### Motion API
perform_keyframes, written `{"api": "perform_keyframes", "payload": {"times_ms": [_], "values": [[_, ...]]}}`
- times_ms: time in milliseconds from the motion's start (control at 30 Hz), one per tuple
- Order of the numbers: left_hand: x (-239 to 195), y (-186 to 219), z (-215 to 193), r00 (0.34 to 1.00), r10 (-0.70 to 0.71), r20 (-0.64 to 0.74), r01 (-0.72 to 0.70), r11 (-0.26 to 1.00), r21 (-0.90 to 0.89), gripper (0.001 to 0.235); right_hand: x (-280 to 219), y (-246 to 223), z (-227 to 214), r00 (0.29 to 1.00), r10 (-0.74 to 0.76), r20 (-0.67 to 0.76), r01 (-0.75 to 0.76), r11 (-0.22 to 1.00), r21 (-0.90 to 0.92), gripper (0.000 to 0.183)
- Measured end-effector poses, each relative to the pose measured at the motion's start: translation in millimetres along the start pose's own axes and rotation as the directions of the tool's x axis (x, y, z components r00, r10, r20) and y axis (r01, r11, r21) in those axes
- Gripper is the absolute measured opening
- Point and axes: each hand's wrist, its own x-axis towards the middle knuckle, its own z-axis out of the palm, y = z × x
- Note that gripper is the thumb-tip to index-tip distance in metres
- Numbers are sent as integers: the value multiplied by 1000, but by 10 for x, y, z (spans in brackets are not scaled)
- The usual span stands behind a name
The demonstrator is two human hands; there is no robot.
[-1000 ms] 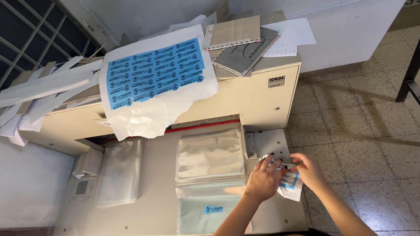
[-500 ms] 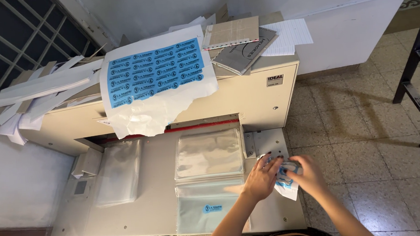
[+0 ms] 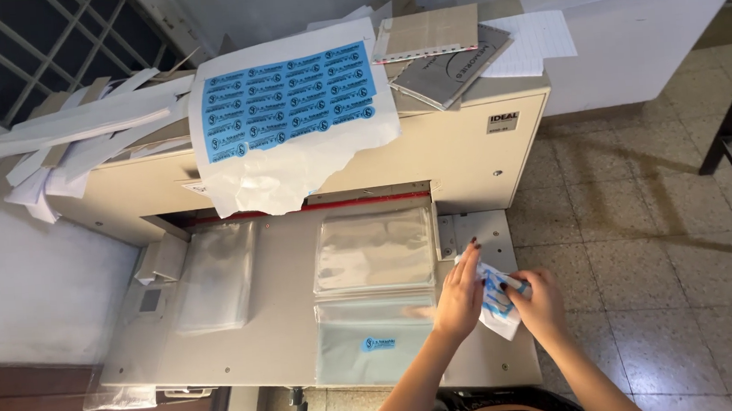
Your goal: Peeling adhesive labels from a sheet and applying them to clear plastic bags on a work surface.
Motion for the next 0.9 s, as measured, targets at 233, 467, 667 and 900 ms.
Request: {"api": "perform_keyframes", "payload": {"times_ms": [233,467,667,900], "values": [[26,44,137,997,42,-67,-36,996,84,42,-115,40,25,993,103,-61,-95,989,116,26],[-7,-4,25,992,-10,-125,-27,957,-288,66,-117,-70,108,986,141,-90,-129,983,130,30],[87,-186,-22,991,-129,-38,116,962,-245,61,16,22,304,972,176,-156,-161,982,103,39],[-64,-521,128,966,214,144,-244,936,252,37,171,101,508,941,287,-179,-236,936,262,26]]}}
